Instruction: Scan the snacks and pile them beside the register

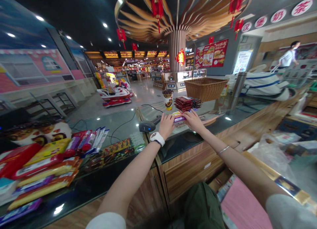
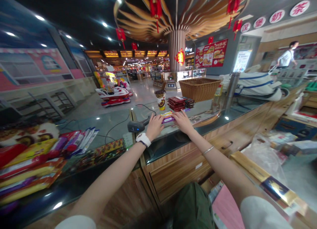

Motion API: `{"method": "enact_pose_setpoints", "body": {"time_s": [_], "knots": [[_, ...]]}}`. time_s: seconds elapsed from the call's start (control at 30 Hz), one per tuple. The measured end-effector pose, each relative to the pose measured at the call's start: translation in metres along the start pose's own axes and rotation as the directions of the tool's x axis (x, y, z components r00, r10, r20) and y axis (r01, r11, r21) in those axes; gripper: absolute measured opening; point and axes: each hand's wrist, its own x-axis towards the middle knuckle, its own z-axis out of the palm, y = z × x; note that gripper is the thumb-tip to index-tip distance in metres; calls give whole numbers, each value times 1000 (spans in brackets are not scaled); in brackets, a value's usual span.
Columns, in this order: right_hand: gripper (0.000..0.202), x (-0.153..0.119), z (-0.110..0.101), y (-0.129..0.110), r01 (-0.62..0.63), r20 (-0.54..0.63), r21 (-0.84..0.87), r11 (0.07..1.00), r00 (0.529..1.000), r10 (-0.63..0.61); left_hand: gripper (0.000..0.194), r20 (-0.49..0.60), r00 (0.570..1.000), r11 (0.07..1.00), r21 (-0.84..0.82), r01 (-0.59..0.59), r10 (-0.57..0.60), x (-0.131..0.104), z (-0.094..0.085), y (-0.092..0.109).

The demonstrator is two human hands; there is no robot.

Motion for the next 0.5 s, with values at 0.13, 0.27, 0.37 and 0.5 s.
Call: {"method": "enact_pose_setpoints", "body": {"time_s": [0.13, 0.27, 0.37, 0.5], "knots": [[33, 4, -11, -11, 15, -67, -19, 1000, 998, -16, 28, -129, 990, 997, 66, -45, 54, -3, -20, -6], [32, 14, -17, -24, 57, -107, -25, 998, 993, -59, 25, -183, 974, 987, 111, -117, 136, -11, -38, -21], [32, 26, -20, -36, 116, -149, -26, 993, 982, -118, 25, -210, 964, 983, 127, -136, 161, -20, -49, -36], [30, 48, -16, -57, 210, -182, 39, 977, 963, -200, 26, -236, 961, 984, 136, -116, 146, -41, -62, -60]]}}
